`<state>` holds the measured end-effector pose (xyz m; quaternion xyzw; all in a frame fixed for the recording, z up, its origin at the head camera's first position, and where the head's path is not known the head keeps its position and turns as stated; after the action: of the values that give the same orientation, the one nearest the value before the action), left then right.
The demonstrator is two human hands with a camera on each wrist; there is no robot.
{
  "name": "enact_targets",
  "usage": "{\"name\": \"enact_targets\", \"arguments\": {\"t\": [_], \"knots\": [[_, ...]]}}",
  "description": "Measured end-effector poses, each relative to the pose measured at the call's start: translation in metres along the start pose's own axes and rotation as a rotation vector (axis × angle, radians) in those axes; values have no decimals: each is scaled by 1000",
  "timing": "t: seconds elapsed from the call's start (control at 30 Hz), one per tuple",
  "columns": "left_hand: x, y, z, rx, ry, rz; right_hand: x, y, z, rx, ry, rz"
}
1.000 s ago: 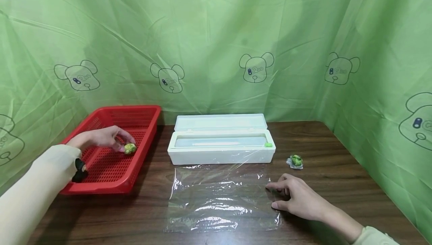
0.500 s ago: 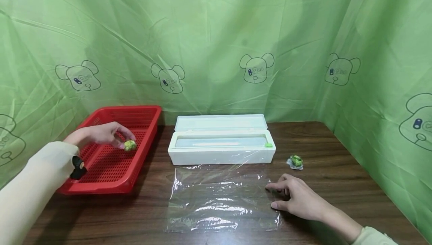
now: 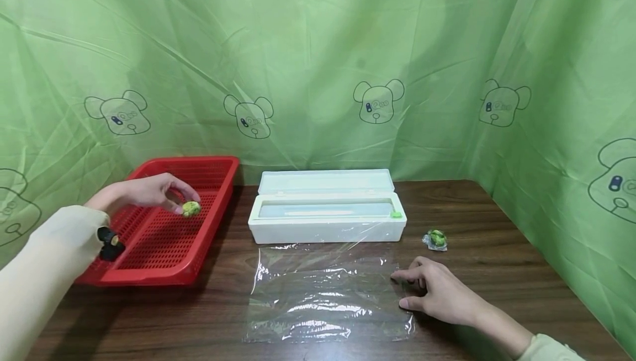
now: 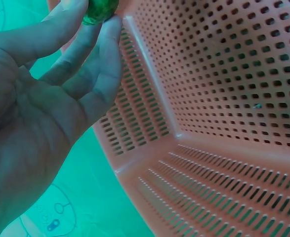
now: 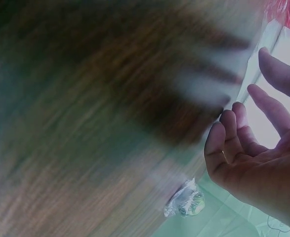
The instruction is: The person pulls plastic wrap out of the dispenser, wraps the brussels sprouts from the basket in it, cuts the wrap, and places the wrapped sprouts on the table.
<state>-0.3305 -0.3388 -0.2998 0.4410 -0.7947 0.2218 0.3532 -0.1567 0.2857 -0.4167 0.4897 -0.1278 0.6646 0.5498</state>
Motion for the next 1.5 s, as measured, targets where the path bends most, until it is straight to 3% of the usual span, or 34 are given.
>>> {"name": "enact_targets", "arguments": {"t": [0.47,0.8,1.1,1.37,1.5], "knots": [[4,-5,-34,-83,8,2,-1,-1,0,11,4,-11],[-5,-4,-63,-132,1,10,-1,-1,-1,15,5,-11],[-20,-13,-97,-212,1,-26,-2,-2,-2,-2,6,1],[-44,-15,-123,-276,77,-36,-3,-2,-2,2,-5,-6],[-57,-11,-136,-305,61,-23,-3,-1,-2,4,-8,-10]]}}
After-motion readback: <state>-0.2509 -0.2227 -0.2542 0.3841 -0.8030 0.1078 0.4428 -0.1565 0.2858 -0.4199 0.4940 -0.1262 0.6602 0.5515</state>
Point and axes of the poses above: each hand's wrist, its own y-axis towards the middle knuckle, its own x-axis out of the back of the hand, z = x × y, the point moved 1 cm from there along y, towards the middle knuckle, and after that the axes turned 14 degrees about -z, right-handed, at the moved point
